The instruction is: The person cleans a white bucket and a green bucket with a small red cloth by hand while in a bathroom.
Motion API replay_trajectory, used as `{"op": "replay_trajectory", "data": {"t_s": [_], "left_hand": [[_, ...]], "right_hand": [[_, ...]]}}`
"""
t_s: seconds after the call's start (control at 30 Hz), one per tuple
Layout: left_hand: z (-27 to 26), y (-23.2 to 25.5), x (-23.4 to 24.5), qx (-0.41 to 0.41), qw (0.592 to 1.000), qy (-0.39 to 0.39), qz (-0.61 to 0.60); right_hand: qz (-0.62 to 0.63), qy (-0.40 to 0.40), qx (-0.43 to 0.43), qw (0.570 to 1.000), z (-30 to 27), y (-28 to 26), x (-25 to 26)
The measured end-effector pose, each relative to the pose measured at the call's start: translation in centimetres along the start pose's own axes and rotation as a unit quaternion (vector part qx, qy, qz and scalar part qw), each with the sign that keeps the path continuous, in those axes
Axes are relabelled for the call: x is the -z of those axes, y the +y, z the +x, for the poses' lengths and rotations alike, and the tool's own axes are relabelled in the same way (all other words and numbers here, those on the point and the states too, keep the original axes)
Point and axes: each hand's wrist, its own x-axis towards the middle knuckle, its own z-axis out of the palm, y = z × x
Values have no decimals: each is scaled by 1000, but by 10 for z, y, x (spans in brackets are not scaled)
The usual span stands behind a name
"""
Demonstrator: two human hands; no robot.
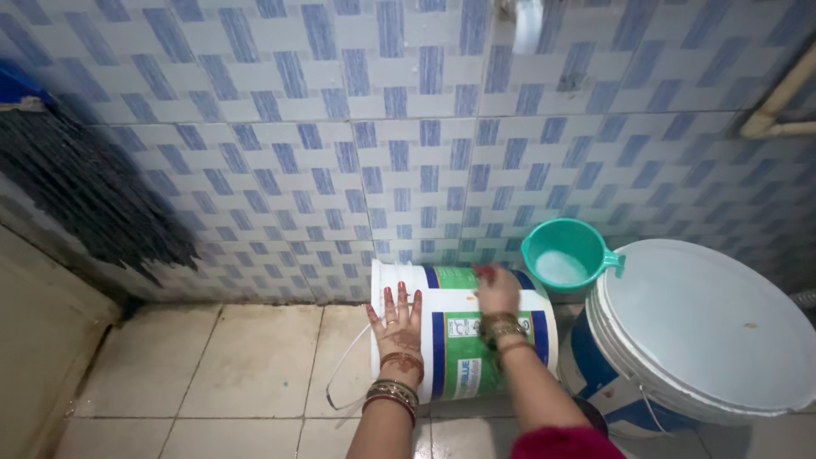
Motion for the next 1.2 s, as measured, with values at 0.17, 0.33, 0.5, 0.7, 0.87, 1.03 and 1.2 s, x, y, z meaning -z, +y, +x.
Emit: {"op": "replay_trajectory", "data": {"t_s": [0.17, 0.33, 0.5, 0.7, 0.87, 1.03, 1.2], "left_hand": [[-2, 0, -2, -9, 1000, -17, 21], [2, 3, -9, -8, 999, -49, 7], [4, 1, -10, 1, 999, 30, -31], [2, 0, -2, -2, 1000, -25, 6], [0, -1, -2, 0, 1000, 9, 10], [-13, -2, 27, -12, 995, -95, 2], [-6, -1, 6, -11, 998, -64, 4]], "right_hand": [[-76, -116, 123, 983, -23, -53, -41], [-175, 6, 454, 874, -82, -19, -34], [-218, 31, 343, 913, -50, 22, 32], [-121, 55, 182, 974, 0, 13, 0], [-145, -5, 408, 901, -49, -3, -39], [-203, 41, 457, 865, -67, 34, 31], [-176, 149, 294, 927, -10, 39, 43]]}}
